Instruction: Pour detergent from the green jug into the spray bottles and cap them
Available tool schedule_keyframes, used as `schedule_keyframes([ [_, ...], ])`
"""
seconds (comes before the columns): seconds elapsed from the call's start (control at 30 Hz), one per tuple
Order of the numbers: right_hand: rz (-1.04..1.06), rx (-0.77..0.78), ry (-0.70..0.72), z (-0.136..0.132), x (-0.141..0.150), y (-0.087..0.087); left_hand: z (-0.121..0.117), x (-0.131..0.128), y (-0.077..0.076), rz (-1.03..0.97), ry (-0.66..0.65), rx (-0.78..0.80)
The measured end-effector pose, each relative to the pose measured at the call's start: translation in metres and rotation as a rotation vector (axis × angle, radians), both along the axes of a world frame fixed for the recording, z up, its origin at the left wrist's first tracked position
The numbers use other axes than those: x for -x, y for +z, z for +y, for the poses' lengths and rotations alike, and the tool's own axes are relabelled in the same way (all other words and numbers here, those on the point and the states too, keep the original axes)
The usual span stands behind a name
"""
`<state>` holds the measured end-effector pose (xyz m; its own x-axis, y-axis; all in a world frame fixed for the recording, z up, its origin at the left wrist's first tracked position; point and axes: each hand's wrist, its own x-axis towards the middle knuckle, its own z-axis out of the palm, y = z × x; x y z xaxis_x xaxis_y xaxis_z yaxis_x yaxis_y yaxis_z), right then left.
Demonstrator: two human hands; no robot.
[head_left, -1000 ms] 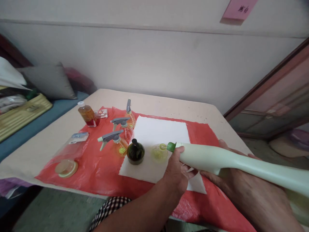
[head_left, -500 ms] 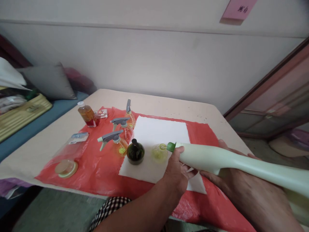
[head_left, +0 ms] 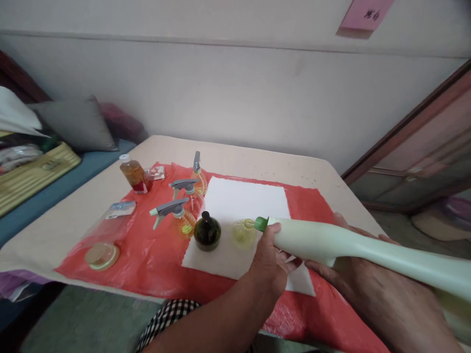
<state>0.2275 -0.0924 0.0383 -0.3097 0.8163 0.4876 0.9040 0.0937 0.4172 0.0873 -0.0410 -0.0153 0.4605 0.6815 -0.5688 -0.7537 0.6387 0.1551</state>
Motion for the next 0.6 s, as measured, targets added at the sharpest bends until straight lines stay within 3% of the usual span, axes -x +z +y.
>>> schedule_keyframes([
  [0.2,0.060,0.063,-0.017,-0.0006,0.0014,0.0012,0.0004,-0.0004,-0.0014,0.005,0.003,-0.001],
  [0.6,0.046,0.025,0.002,-0.0004,0.0017,0.0030,-0.0004,0.0004,0.0004,0.005,-0.002,0.000],
])
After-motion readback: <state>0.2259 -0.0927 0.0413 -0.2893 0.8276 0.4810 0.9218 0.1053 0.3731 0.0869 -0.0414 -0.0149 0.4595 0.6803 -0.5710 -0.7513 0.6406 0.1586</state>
